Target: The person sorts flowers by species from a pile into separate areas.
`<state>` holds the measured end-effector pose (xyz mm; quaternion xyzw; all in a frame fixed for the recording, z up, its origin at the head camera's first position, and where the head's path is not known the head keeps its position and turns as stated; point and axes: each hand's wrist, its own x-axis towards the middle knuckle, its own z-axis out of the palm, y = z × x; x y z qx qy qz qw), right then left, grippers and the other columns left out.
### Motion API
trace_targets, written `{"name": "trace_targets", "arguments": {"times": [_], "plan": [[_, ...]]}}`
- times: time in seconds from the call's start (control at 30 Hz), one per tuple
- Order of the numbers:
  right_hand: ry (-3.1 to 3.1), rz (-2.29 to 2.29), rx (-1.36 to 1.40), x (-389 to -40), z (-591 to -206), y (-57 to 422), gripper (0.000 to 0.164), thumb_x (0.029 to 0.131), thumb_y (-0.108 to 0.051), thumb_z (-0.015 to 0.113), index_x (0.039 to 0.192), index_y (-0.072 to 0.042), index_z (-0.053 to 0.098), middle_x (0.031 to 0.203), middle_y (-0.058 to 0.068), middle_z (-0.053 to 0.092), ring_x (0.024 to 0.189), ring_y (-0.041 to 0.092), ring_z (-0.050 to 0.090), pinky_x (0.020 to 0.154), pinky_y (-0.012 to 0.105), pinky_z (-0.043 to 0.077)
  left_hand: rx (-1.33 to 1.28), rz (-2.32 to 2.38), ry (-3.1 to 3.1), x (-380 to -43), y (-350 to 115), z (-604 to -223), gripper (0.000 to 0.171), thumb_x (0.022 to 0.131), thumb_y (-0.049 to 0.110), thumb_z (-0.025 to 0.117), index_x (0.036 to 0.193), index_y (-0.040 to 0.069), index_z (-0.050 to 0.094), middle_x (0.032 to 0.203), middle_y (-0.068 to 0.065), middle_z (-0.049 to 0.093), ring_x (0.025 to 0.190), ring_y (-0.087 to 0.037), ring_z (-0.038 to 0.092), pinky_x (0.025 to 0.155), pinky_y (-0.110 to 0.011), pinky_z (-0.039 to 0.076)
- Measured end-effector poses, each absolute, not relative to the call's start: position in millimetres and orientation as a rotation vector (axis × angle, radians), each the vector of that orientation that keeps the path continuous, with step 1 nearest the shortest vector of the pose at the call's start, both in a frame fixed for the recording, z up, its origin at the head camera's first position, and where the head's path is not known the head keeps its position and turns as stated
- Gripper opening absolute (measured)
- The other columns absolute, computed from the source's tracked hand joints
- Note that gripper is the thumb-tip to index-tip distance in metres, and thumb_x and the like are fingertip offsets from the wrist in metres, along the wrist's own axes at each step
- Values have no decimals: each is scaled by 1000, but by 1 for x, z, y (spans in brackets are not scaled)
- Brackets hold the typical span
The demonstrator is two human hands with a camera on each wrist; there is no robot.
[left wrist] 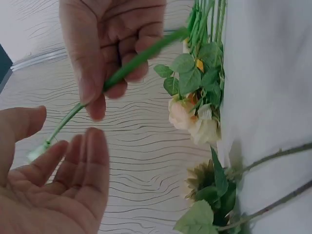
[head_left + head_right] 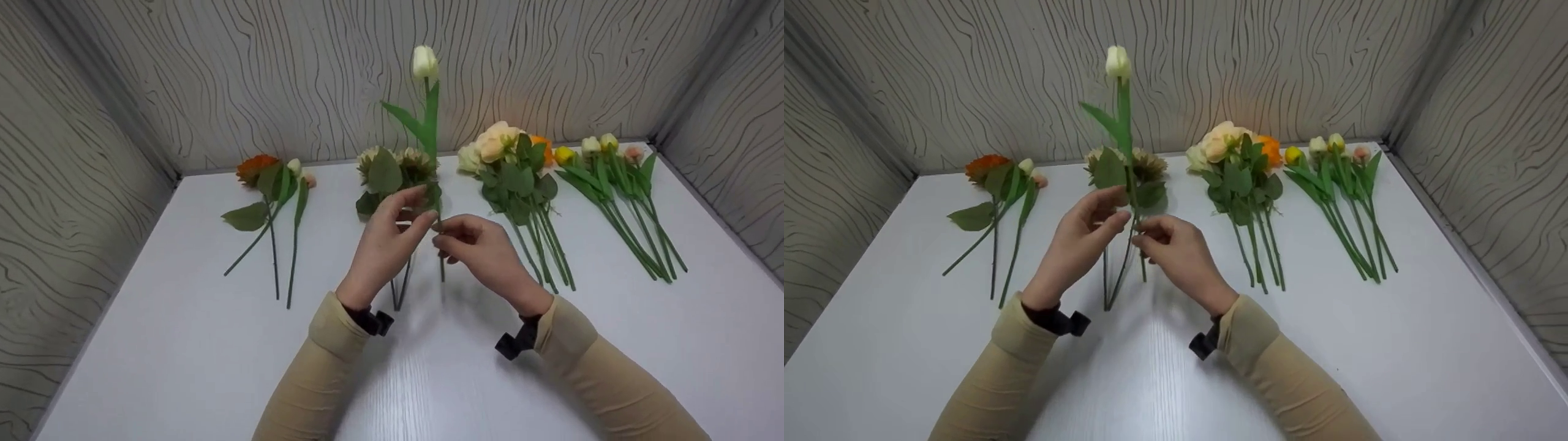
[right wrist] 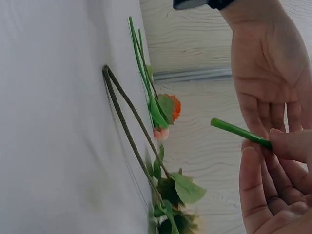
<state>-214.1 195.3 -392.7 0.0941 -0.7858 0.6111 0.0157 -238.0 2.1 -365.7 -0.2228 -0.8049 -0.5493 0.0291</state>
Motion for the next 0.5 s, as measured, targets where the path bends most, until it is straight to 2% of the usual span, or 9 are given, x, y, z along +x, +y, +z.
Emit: {"name": "trace_targets", "arguments": {"times": [0.17,0.33,0.43,0.5], "plan": [[-2503,1768,121,-218,-390,252,39,99,-32,72,127,-5,69,106,15,70,88,24,70,78,35,61,-957,-1009,-2585,-222,17,-373,61,104,36,63,156,12,43,144,-8,55,127,-22,56,104,-34,48],[-2648,1462,-106,-218,-391,336,50,102,-39,65,137,-3,62,115,17,68,90,20,69,76,28,60,-1319,-460,-2597,-194,49,-384,70,103,48,58,161,18,33,159,-10,41,147,-27,37,121,-40,27],[-2752,1186,-237,-215,-390,388,52,104,-39,60,139,0,59,114,19,68,83,18,67,66,27,58,-1527,-257,-2598,-175,67,-391,73,103,55,54,163,24,28,166,-7,30,153,-27,24,125,-42,16],[-2811,1025,-299,-212,-390,419,53,105,-39,56,138,3,58,113,22,67,79,18,65,59,29,54,-1647,-182,-2580,-164,75,-396,73,102,57,52,163,27,26,167,-4,27,154,-25,19,125,-43,13]]}}
